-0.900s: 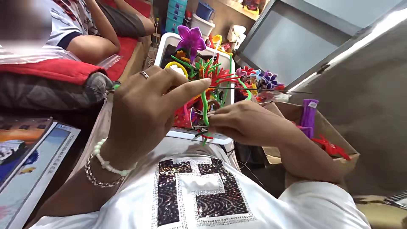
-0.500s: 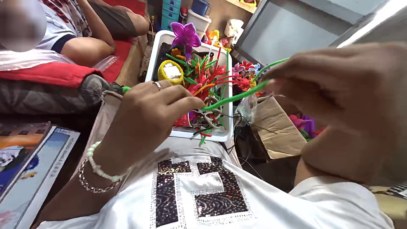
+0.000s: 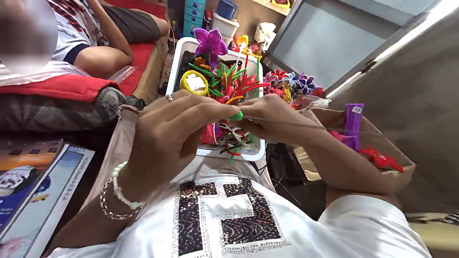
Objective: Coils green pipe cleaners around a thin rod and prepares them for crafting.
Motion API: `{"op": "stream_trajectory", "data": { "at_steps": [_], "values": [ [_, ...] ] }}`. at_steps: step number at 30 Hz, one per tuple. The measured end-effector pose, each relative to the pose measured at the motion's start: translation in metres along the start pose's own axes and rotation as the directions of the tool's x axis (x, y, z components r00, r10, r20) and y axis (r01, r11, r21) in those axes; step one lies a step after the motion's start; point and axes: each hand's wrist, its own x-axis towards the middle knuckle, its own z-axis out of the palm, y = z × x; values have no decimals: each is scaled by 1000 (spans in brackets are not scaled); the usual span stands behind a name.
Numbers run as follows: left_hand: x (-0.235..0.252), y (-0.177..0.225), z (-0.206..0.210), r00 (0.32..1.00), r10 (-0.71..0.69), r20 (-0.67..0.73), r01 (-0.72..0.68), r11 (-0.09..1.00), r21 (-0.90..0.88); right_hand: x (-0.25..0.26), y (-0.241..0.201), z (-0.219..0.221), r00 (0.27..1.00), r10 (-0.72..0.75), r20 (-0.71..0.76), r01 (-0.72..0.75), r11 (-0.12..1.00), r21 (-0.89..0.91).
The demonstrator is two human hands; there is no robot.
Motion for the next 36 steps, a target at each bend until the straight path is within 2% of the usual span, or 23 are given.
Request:
{"op": "stream_trajectory", "data": {
  "at_steps": [3,6,11,14,18,22,25,28,30,33,36],
  "values": [
    [0,-1,-2,999,-23,-41,27,993,112,-9,-18,1,993,-31,110,31,999,-5],
    [0,-1,1,998,-42,-38,49,973,226,-25,-39,-4,989,-53,137,59,997,-40],
    [1,-2,4,996,-84,39,61,909,412,-56,-75,-41,999,13,-33,-23,949,-314],
    [1,-2,4,985,-76,157,7,917,398,-64,-83,-65,989,24,-146,-84,905,-417],
    [-2,-1,7,962,-7,273,-56,973,224,-52,-65,-87,974,11,-228,-118,880,-460],
    [-2,2,7,956,49,288,-61,998,31,-22,-29,-94,975,-10,-224,-79,919,-387],
    [-2,4,6,962,54,267,-43,998,-48,-9,3,-75,982,-5,-187,-44,964,-261],
    [-1,4,6,983,30,183,-12,995,-101,-7,17,-46,995,53,-83,-63,990,-123],
    [0,4,5,993,3,119,13,991,-133,-9,15,-27,998,57,-3,-57,998,-15],
    [-1,2,4,998,-32,54,38,992,-119,-18,-2,-1,999,-3,41,-3,991,135],
    [-1,0,5,998,-57,-13,58,998,26,-34,-23,2,996,-42,78,29,986,162]
  ]
}}
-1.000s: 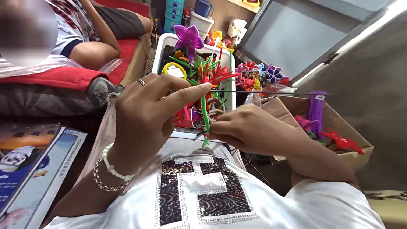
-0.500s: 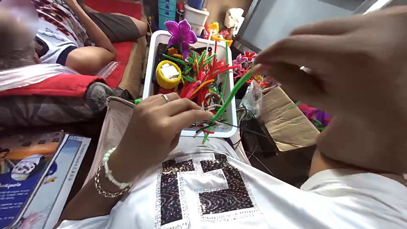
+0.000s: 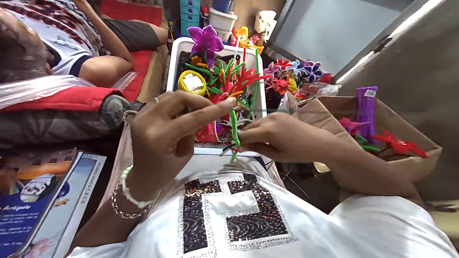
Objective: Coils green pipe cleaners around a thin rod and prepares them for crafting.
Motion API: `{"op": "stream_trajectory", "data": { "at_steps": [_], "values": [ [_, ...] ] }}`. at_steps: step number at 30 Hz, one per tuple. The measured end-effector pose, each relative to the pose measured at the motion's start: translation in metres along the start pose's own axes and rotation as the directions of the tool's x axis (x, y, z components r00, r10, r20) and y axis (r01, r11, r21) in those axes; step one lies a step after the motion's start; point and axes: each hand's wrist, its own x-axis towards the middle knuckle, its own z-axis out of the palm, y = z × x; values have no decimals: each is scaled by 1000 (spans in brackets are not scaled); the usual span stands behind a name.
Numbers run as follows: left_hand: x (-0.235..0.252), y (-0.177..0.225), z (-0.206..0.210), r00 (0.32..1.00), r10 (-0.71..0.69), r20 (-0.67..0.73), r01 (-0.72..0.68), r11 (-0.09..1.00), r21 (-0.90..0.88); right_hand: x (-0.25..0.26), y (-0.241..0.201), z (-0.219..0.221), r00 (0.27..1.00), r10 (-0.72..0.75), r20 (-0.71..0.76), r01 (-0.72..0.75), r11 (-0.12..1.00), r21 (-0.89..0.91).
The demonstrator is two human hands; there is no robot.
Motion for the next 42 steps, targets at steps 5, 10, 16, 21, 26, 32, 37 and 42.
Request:
{"op": "stream_trajectory", "data": {
  "at_steps": [5,10,16,21,26,32,37,42],
  "values": [
    [0,-5,4,997,-49,55,28,939,344,-25,-38,-25,990,13,-139,-41,979,-202],
    [-2,-8,15,954,16,300,-101,957,270,-40,-50,-61,947,77,-312,-229,843,-487],
    [-1,-10,9,902,172,397,-94,974,-207,-13,6,-71,955,74,-287,-196,885,-422],
    [-2,-7,14,947,54,318,78,919,-386,7,34,-31,965,119,-235,-181,947,-265],
    [-4,-1,22,993,-81,86,101,961,-256,13,25,3,968,183,-174,-217,954,-206],
    [-6,-4,26,997,-52,-58,58,994,98,-3,-1,23,991,132,-15,-132,981,-139],
    [-8,-8,28,1000,16,-22,-6,928,373,-20,-34,3,996,60,-67,-73,974,-214],
    [-8,-10,29,990,72,120,-116,904,411,-37,-58,-46,965,86,-248,-197,860,-470]
  ]
}}
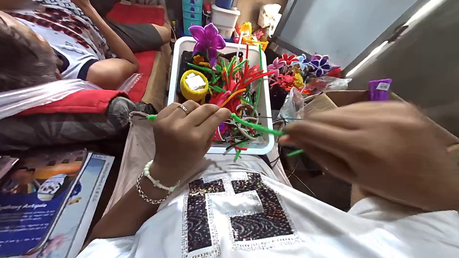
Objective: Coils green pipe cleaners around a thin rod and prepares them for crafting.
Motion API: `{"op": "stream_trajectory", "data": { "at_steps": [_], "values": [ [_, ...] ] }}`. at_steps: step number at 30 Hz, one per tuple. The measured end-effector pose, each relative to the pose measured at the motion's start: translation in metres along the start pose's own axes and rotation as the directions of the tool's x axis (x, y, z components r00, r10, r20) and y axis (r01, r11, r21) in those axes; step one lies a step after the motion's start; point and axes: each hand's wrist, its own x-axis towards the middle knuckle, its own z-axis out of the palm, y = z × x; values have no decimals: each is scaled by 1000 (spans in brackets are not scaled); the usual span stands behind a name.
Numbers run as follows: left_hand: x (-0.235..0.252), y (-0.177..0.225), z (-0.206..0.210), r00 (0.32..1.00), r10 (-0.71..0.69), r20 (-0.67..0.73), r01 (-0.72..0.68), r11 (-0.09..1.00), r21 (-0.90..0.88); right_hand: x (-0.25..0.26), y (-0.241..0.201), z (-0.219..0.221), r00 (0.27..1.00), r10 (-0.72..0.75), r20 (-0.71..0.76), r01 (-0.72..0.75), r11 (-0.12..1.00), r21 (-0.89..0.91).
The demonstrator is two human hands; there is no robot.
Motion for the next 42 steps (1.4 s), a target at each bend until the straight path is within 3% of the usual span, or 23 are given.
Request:
{"op": "stream_trajectory", "data": {
  "at_steps": [3,6,11,16,18,22,25,28,31,33,38,42],
  "values": [
    [-1,2,-4,999,42,16,-39,991,-129,13,22,-14,997,57,-61,-62,995,-80],
    [1,3,-12,1000,11,-13,-14,958,-287,36,49,-10,998,46,-51,-48,998,-43],
    [3,8,-20,999,-23,-40,3,893,-450,56,75,38,997,-58,44,47,972,228],
    [1,8,-18,991,-113,-75,54,837,-545,50,41,82,984,-101,148,27,899,438],
    [0,7,-17,975,-186,-124,101,862,-496,42,21,87,980,-110,164,16,871,490],
    [1,-4,-15,946,-210,-247,167,969,-183,26,-1,72,985,-134,110,64,870,489],
    [2,-7,-11,968,-147,-202,151,989,1,17,-8,45,995,-91,33,75,940,334],
    [1,-7,-8,989,-76,-126,83,995,50,8,-4,20,997,12,-73,-5,996,90],
    [1,-7,-13,999,-23,-33,21,998,-54,11,16,4,985,84,-153,-89,996,-28],
    [3,-7,-20,999,8,48,1,980,-197,20,36,3,986,68,-152,-68,998,4],
    [5,1,-26,995,-32,96,80,832,-549,42,72,43,994,25,-103,9,947,322],
    [3,3,-23,992,-129,16,115,809,-577,43,58,85,999,-9,41,-13,860,511]
  ]
}}
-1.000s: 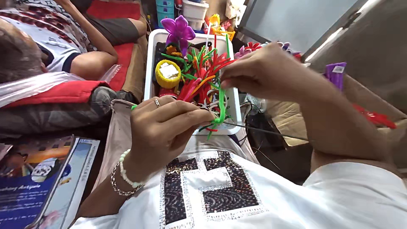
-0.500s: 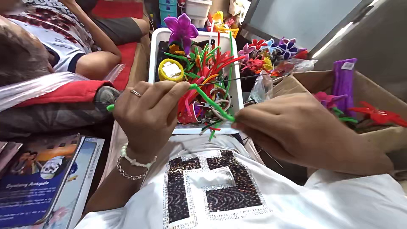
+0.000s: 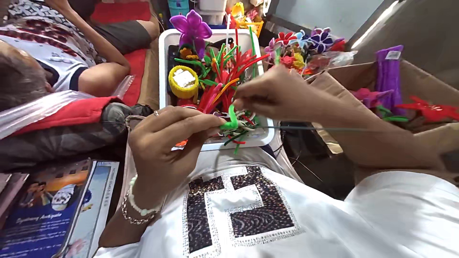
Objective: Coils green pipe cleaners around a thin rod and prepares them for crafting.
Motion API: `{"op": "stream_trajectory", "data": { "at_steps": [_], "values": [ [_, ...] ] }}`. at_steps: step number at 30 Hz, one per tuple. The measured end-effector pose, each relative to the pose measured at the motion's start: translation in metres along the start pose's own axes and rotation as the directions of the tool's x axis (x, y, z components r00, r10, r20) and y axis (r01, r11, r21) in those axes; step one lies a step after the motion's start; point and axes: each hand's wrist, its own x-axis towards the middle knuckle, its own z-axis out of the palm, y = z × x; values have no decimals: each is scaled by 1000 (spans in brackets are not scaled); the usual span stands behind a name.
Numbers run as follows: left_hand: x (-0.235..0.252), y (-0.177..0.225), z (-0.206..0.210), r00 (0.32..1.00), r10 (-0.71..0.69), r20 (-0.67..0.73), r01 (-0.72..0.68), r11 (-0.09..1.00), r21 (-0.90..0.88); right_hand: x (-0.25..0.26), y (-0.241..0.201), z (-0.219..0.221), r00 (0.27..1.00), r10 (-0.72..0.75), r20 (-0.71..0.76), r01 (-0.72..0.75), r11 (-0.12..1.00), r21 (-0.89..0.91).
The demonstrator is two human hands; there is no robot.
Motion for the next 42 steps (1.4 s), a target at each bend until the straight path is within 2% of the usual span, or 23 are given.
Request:
{"op": "stream_trajectory", "data": {
  "at_steps": [3,7,9,11,13,16,19,23,26,30,34,37,39,42],
  "values": [
    [0,-5,-3,996,-1,-87,8,997,82,-11,-24,19,997,-14,72,15,1000,-9],
    [0,-8,-4,983,56,-175,11,933,360,-27,-64,12,989,-130,71,126,991,51],
    [-2,-7,1,983,75,-170,6,902,431,-32,-81,-1,987,-148,59,151,987,-48],
    [-2,-6,4,986,104,-128,-32,881,472,-36,-95,-20,989,-146,15,146,965,-219],
    [-1,-6,3,988,121,-92,-60,864,500,-42,-103,-42,992,-117,-46,89,912,-401],
    [-1,-4,-2,989,147,-21,-118,868,482,-45,-100,-68,993,-24,-116,-38,866,-499],
    [-1,0,-3,983,168,71,-183,913,365,-38,-74,-84,987,-69,-145,-8,880,-475],
    [-2,5,-1,976,188,108,-203,968,146,-12,-41,-87,985,-136,-111,85,923,-376],
    [-3,9,4,975,185,122,-194,979,63,0,-16,-59,988,-146,-50,131,963,-234],
    [-5,12,3,986,164,37,-166,986,36,-3,-3,-16,989,-137,63,140,989,-43],
    [-7,11,-4,988,113,-103,-106,991,78,-16,-21,17,984,-161,76,149,978,145],
    [-6,4,-3,974,124,-189,-77,968,240,-26,-40,29,970,-226,95,200,953,227],
    [-5,0,0,963,169,-209,-77,918,389,-33,-55,22,967,-244,75,229,960,164],
    [-3,-1,5,970,207,-131,-96,815,571,-47,-77,-1,973,-231,-12,230,970,-81]
  ]
}}
